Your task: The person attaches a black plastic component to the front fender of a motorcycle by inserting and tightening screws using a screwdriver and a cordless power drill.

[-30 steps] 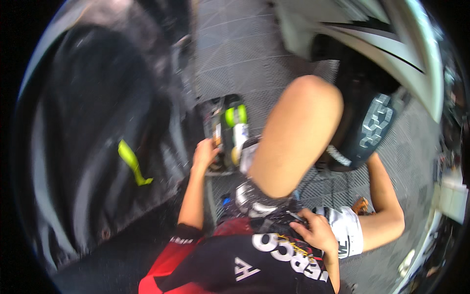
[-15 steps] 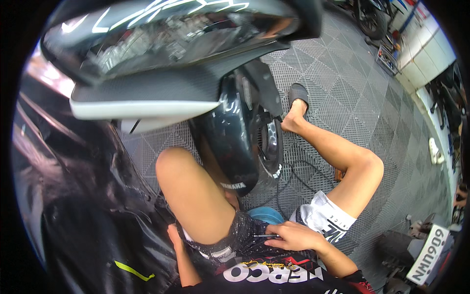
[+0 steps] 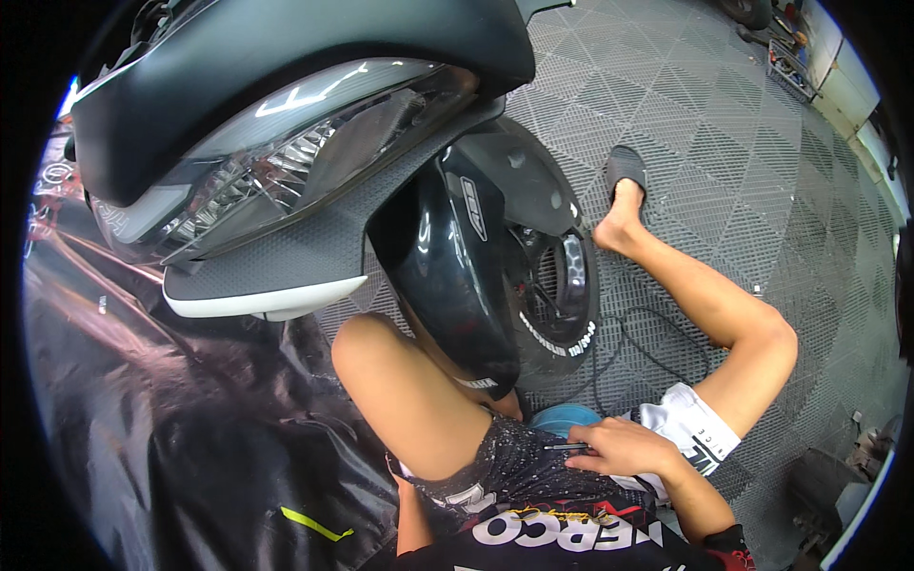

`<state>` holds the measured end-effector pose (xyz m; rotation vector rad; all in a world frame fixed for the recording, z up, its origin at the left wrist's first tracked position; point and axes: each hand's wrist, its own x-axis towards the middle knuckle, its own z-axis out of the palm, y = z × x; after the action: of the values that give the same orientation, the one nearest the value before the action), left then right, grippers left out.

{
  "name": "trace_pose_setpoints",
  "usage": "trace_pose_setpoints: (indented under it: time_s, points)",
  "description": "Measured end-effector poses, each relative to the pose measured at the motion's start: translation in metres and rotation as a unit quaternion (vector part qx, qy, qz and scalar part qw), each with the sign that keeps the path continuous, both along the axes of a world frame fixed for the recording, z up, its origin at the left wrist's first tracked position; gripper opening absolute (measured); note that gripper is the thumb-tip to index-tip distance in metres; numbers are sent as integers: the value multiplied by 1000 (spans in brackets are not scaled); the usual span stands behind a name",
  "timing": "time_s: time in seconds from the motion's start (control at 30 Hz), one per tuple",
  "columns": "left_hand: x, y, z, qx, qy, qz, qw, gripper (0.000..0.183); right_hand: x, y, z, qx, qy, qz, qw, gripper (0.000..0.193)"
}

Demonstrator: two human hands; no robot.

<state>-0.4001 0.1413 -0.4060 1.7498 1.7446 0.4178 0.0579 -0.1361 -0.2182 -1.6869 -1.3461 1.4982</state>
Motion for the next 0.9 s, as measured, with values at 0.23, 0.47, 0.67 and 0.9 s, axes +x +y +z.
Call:
trace_pose_setpoints:
  time_s: [0.23,0.47,0.67,0.9]
  points:
    - [73,-20,102,-2,-192,-18,981,26,4,0,-7,-18,5,28,999,41]
    - [92,-41,157,6,-230,-143,963,10,-8,5,-11,23,-10,15,1000,44]
    - [115,-30,164,-139,-379,5,915,13,-10,-8,-29,76,31,-47,996,34]
    - [107,9,246,56,-177,-64,981,14,-13,-2,11,41,128,-162,978,31]
